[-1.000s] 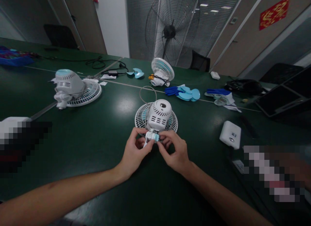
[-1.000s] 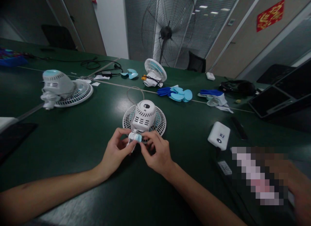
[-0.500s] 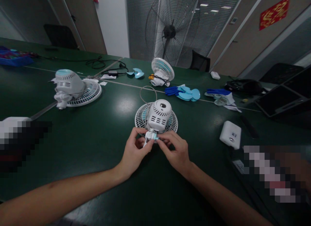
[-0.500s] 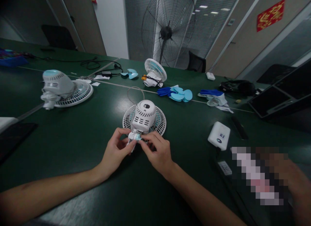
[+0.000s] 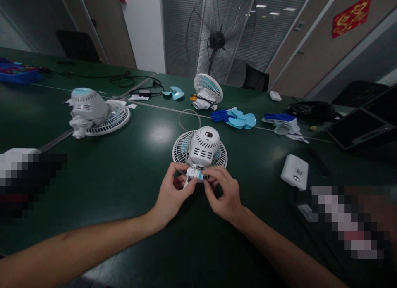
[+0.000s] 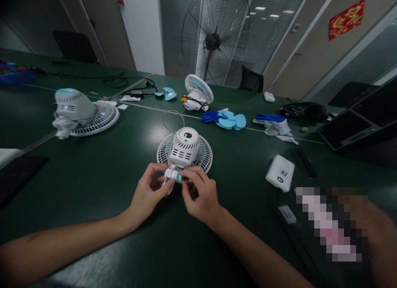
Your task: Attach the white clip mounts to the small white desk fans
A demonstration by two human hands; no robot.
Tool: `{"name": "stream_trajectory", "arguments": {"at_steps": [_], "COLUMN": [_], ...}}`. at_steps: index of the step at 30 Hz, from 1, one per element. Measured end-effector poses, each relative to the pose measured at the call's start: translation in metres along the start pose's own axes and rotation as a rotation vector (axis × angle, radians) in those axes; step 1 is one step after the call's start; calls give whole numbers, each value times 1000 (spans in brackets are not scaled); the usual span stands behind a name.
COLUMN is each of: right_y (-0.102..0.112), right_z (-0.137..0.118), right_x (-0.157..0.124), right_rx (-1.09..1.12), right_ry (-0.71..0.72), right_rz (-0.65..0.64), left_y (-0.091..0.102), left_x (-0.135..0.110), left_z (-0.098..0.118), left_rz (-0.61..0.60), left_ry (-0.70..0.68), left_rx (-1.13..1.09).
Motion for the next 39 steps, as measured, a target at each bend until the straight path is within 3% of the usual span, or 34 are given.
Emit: {"name": "stream_trajectory", "arguments": {"at_steps": [39], "right_y": [2], "right_z": [2], "right_x": [3], "right_rx": [-77], "right_ry": [7], "right_rz": [35], "left_y": [1], "left_x": [1], "left_z": [-2], "left_rz": [-15], "left_ry": [-17], "left_rx": [-17]}}
Point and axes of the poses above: each hand's wrist, its own x-axis towards the middle knuckle, its own y-axis out of the back of the hand, z = x × y, the point moved 6 cm from there along x, towards the middle knuckle, and after that the axes turned 2 degrees about y, right-handed, at the moved point
